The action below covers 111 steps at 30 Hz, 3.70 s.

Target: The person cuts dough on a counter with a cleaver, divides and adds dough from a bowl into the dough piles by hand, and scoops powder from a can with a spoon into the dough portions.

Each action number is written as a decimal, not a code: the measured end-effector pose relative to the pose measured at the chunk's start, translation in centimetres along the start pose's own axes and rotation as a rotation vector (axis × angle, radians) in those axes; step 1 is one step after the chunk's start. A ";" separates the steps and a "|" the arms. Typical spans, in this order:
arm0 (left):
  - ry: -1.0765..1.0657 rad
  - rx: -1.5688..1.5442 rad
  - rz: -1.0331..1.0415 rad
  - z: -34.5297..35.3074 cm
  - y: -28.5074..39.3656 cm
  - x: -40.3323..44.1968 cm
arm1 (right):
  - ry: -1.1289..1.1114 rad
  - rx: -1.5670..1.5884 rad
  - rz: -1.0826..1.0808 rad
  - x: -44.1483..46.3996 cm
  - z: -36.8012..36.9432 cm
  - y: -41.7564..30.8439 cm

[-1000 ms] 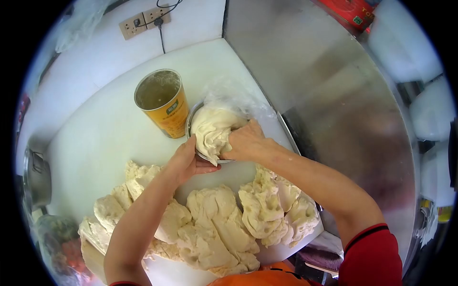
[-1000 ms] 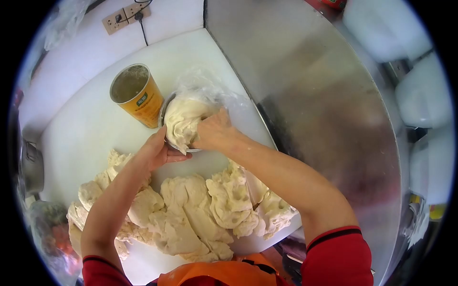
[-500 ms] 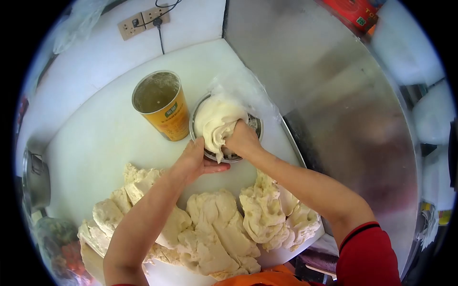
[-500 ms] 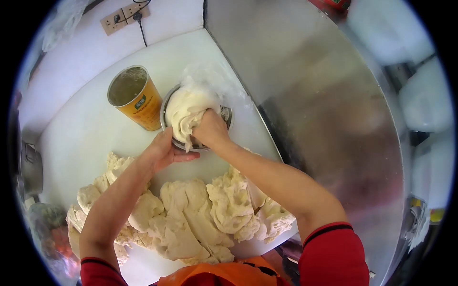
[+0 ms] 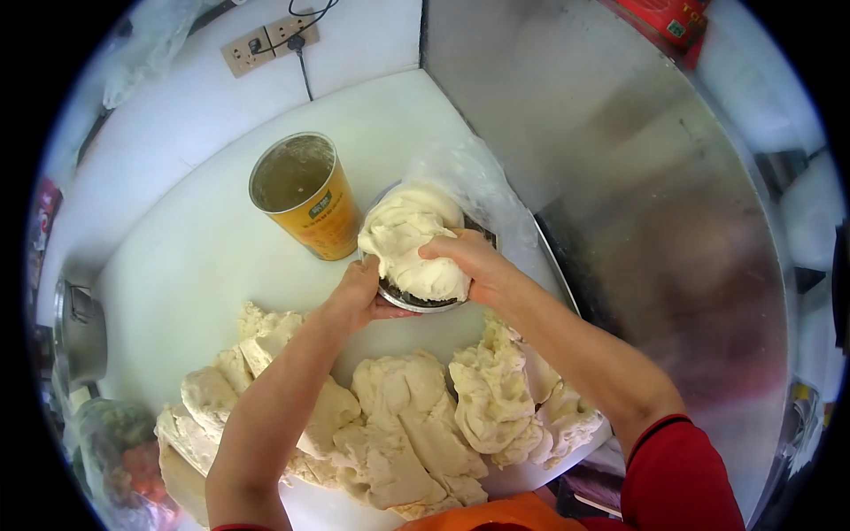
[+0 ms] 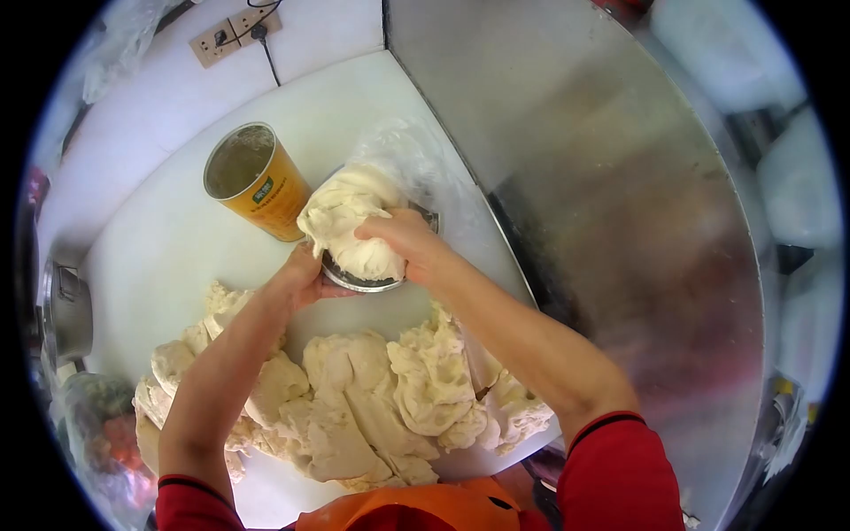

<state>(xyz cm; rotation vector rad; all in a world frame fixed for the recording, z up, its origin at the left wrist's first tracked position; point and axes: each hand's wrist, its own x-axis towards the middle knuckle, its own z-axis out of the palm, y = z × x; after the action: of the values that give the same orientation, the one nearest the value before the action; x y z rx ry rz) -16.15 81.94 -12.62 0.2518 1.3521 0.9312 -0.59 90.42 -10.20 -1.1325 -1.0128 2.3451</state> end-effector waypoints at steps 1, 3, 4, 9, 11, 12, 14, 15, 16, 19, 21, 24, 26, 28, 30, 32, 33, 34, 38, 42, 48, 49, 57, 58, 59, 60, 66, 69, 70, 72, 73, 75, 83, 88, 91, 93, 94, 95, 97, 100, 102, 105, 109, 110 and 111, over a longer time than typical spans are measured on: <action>-0.002 0.008 0.012 0.1 0.1 -0.2 | -0.058 0.051 0.009 0.1 -0.2 0.1; -0.006 0.020 0.033 0.4 0.1 -0.7 | -0.171 0.158 0.032 0.1 -0.7 0.4; -0.011 0.023 0.011 0.4 0.2 -0.6 | -0.229 0.215 0.047 0.1 -0.9 0.6; 0.017 0.033 -0.073 -0.2 0.3 0.6 | -0.316 0.424 0.093 -0.7 -0.8 0.2; -0.051 0.093 -0.109 -0.3 1.1 0.5 | -0.257 0.448 0.051 -0.9 -0.8 -0.6; -0.084 0.120 -0.125 -0.1 1.5 0.1 | -0.153 0.462 0.009 -0.3 -0.5 -1.0; -0.081 0.158 -0.144 0.1 1.9 -0.2 | -0.165 0.469 0.064 -0.6 -1.1 -2.7; -0.076 0.178 -0.152 0.1 2.2 -0.5 | -0.175 0.475 0.090 -0.7 -1.3 -3.5; -0.060 0.236 -0.089 0.2 2.3 -1.1 | -0.208 0.468 0.078 -0.2 -1.6 -3.4; 0.071 0.293 0.059 0.4 2.2 -2.3 | -0.005 0.392 0.134 -0.6 -1.2 -4.3; 0.279 0.520 0.354 0.5 0.8 -2.6 | -0.029 0.368 0.148 -0.2 -1.8 -4.2; 0.446 1.019 0.960 1.4 0.5 -5.0 | -0.048 0.328 0.177 0.0 -2.5 -3.6; 0.416 1.336 1.260 2.6 1.7 -6.3 | -0.054 0.310 0.182 -0.5 -2.1 -3.3; 0.307 1.589 1.393 3.4 3.6 -6.0 | -0.069 0.303 0.172 -1.4 -1.2 -3.1; 0.385 1.688 1.453 3.8 3.7 -4.0 | -0.140 0.311 0.141 -1.3 -2.0 -2.2; 0.403 1.667 1.469 4.0 3.2 -2.3 | -0.133 0.255 0.105 -1.8 -2.8 -1.8; 0.380 1.600 1.451 4.2 2.8 -1.7 | -0.153 0.231 0.124 -1.9 -3.4 -1.4; 0.357 1.534 1.434 4.4 2.5 -1.3 | -0.173 0.208 0.141 -1.8 -4.1 -1.0; 0.406 1.508 1.344 5.1 1.4 0.0 | -0.176 0.079 0.087 -2.1 -5.0 -0.7; 0.439 1.547 1.211 5.6 1.7 0.2 | -0.122 -0.048 -0.005 -3.5 -3.9 -1.3; 0.465 1.558 1.086 6.8 1.9 0.2 | -0.347 -0.288 -0.094 -6.9 -1.2 -1.7; 0.477 1.559 1.085 7.5 1.7 0.4 | -0.493 -0.436 -0.165 -8.8 1.0 -2.6; 0.091 1.464 0.954 5.6 3.2 0.3 | -0.394 -0.446 -0.077 -19.6 -0.4 -2.0; 0.027 1.333 0.943 5.5 3.7 0.2 | -0.339 -0.456 -0.115 -20.6 -1.2 -0.3; -0.035 1.203 0.926 5.3 4.1 0.0 | -0.284 -0.463 -0.153 -21.6 -1.9 1.1; -0.095 1.072 0.902 5.2 4.2 -0.2 | -0.219 -0.405 -0.161 -22.8 -2.6 2.0; -0.007 1.398 1.084 4.7 2.6 -2.9 | 0.161 -0.145 -0.287 -27.4 -6.9 6.8; 0.143 1.355 1.079 4.7 1.9 -5.7 | 0.278 -0.227 -0.387 -28.4 -7.9 8.2; 0.140 1.373 1.125 4.9 1.0 -6.6 | 0.315 -0.204 -0.403 -28.8 -8.0 8.5; 0.140 1.404 1.220 5.8 -1.5 -8.6 | 0.338 -0.183 -0.459 -29.4 -8.3 9.3; -0.054 1.442 1.238 7.5 -2.8 -10.5 | 0.349 -0.174 -0.486 -29.8 -8.3 9.6; -0.370 1.718 1.463 11.6 -5.6 -12.5 | 0.367 -0.173 -0.465 -30.4 -8.2 9.5; -0.256 1.973 1.172 13.2 -9.0 -15.2 | 0.602 -0.332 -0.541 -31.7 -8.6 11.8; -0.228 1.745 1.289 11.7 -9.4 -16.6 | 0.642 -0.619 -0.788 -31.2 -7.9 12.1; -0.251 1.741 1.239 11.1 -9.3 -17.2 | 0.621 -0.898 -0.898 -30.0 -6.1 10.5; -0.241 1.738 1.245 10.8 -9.3 -17.1 | 0.602 -1.106 -0.923 -28.3 -4.9 9.7; -0.235 1.733 1.241 10.7 -9.4 -17.2 | 0.587 -1.234 -0.925 -27.2 -4.6 9.6; -0.229 1.727 1.237 10.6 -9.5 -17.3 | 0.570 -1.364 -0.924 -26.2 -4.7 9.6; -0.220 1.700 1.237 10.2 -9.4 -17.1 | 0.424 -1.572 -0.844 -23.8 -6.0 10.5; -0.205 1.633 1.223 9.6 -9.9 -17.1 | 0.275 -1.700 -0.781 -22.7 -5.8 10.8; -0.189 1.595 1.226 9.6 -9.7 -16.8 | 0.180 -1.690 -0.684 -22.8 -5.5 10.2; -0.204 1.568 1.218 9.4 -9.6 -16.8 | 0.140 -1.676 -0.684 -23.9 -4.4 9.9; -0.230 1.520 1.199 9.2 -9.5 -16.4 | 0.065 -1.593 -0.495 -23.6 -3.8 8.8; -0.228 1.485 1.181 9.4 -9.2 -16.6 | 0.034 -1.567 -0.418 -23.1 -3.7 8.2; -0.226 1.451 1.166 9.6 -8.9 -16.6 | 0.005 -1.541 -0.345 -22.8 -3.7 7.8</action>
<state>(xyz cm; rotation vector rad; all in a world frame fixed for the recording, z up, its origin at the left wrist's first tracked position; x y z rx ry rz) -2.62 68.13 -4.09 2.3404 1.3908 0.5579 16.48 73.73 -5.20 -1.1096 -2.8296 0.9810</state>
